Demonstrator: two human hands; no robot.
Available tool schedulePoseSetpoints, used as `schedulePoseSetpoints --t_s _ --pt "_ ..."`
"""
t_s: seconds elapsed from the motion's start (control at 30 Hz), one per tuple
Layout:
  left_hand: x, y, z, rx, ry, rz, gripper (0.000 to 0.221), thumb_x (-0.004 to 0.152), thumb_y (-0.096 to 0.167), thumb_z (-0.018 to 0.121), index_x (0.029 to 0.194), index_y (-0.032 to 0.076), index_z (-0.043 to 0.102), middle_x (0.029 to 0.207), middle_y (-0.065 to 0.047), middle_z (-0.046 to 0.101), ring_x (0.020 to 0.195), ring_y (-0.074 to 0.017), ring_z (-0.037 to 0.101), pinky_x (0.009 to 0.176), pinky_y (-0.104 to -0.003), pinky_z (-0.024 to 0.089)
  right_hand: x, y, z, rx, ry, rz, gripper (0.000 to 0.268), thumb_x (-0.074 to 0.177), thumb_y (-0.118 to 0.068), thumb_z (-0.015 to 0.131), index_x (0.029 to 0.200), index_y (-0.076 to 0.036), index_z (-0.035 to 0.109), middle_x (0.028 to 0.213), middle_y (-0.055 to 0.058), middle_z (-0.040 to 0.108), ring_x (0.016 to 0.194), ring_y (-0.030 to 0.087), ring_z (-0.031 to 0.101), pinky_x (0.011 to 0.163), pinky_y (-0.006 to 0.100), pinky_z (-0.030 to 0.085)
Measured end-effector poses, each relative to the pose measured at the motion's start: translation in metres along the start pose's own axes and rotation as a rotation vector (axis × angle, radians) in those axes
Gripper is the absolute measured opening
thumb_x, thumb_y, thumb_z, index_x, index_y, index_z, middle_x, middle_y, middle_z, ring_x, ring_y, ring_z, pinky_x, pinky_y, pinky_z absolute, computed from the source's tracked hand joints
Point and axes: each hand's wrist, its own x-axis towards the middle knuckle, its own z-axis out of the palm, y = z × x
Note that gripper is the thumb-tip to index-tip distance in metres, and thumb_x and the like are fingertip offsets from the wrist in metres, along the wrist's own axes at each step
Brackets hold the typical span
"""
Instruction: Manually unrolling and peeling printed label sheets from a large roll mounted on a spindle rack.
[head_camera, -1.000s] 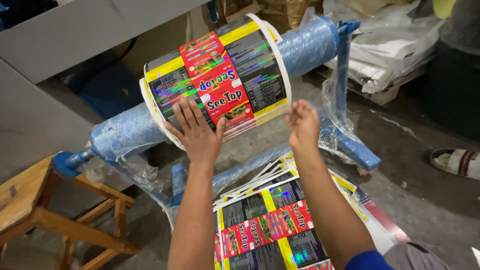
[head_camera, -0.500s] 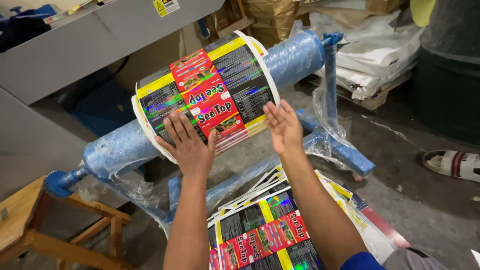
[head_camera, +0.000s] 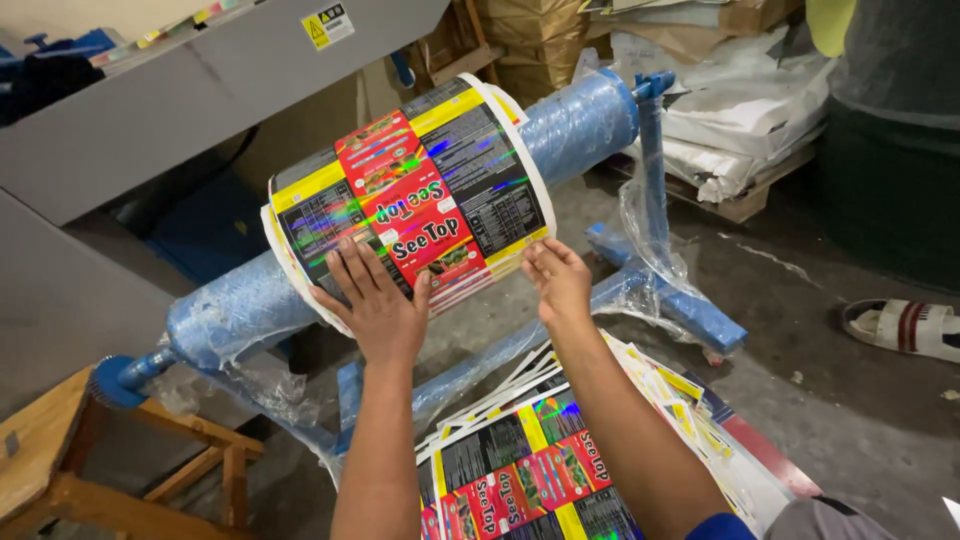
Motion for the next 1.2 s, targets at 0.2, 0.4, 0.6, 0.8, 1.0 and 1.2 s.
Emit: schedulePoseSetpoints --t_s 0.2,0.4,0.6,0.8,1.0,1.2 --pt "0.011 -0.004 -0.003 -0.009 -0.008 -0.015 0.104 0.099 0.068 0.054 0.164 -0.004 0.017 0.174 -0.019 0.011 0.161 -0.0393 0.007 0.122 -0.07 -0.004 -0.006 -0.015 0.043 0.152 -0.068 0.05 0.034 0.091 0.0 0.068 0.124 0.003 0.058 0.106 0.013 0.072 0.095 0.023 0.074 0.086 0.038 0.063" --pt "0.029 -0.01 -0.036 -0.139 -0.023 0.045 0.135 0.076 0.084 0.067 0.161 -0.007 0.013 0.171 -0.022 0.006 0.158 -0.0398 0.002 0.117 -0.073 -0.006 -0.024 -0.043 0.034 -0.709 -0.079 -0.543 0.032 0.095 -0.004 0.075 0.127 0.002 0.072 0.115 0.015 0.072 0.097 0.024 0.069 0.086 0.035 0.056" --pt "0.054 -0.018 -0.04 -0.002 -0.305 0.025 0.145 0.061 0.077 0.076 0.164 -0.003 0.011 0.172 -0.024 0.004 0.159 -0.0432 -0.003 0.115 -0.077 -0.005 -0.033 -0.069 0.046 -1.259 -0.213 -1.121 0.062 0.078 -0.003 0.083 0.136 0.001 0.06 0.132 0.02 0.062 0.121 0.037 0.059 0.103 0.044 0.048" --pt "0.07 -0.03 -0.034 -0.048 -0.237 0.118 0.138 0.067 0.079 0.072 0.163 -0.003 0.016 0.171 -0.027 0.005 0.157 -0.0437 -0.004 0.112 -0.08 -0.002 -0.018 -0.088 0.059 -1.352 -0.265 -1.123 0.064 0.084 -0.01 0.085 0.141 0.001 0.058 0.127 0.021 0.062 0.115 0.038 0.061 0.097 0.043 0.051" --pt "0.079 -0.029 -0.04 -0.106 -0.248 0.117 0.131 0.074 0.086 0.061 0.161 -0.004 0.022 0.17 -0.025 0.01 0.157 -0.0419 -0.002 0.112 -0.079 -0.002 -0.001 -0.092 0.059 -1.245 -0.269 -1.027 0.046 0.085 -0.008 0.084 0.128 -0.001 0.068 0.109 0.015 0.068 0.094 0.029 0.069 0.082 0.037 0.057" --pt "0.081 -0.031 -0.041 -0.131 -0.297 0.082 0.136 0.071 0.091 0.058 0.16 -0.004 0.018 0.169 -0.025 0.008 0.156 -0.0418 -0.003 0.112 -0.078 -0.005 -0.004 -0.105 0.061 -1.176 -0.328 -0.972 0.039 0.088 -0.002 0.079 0.125 -0.001 0.069 0.102 0.013 0.07 0.085 0.022 0.071 0.076 0.032 0.059"
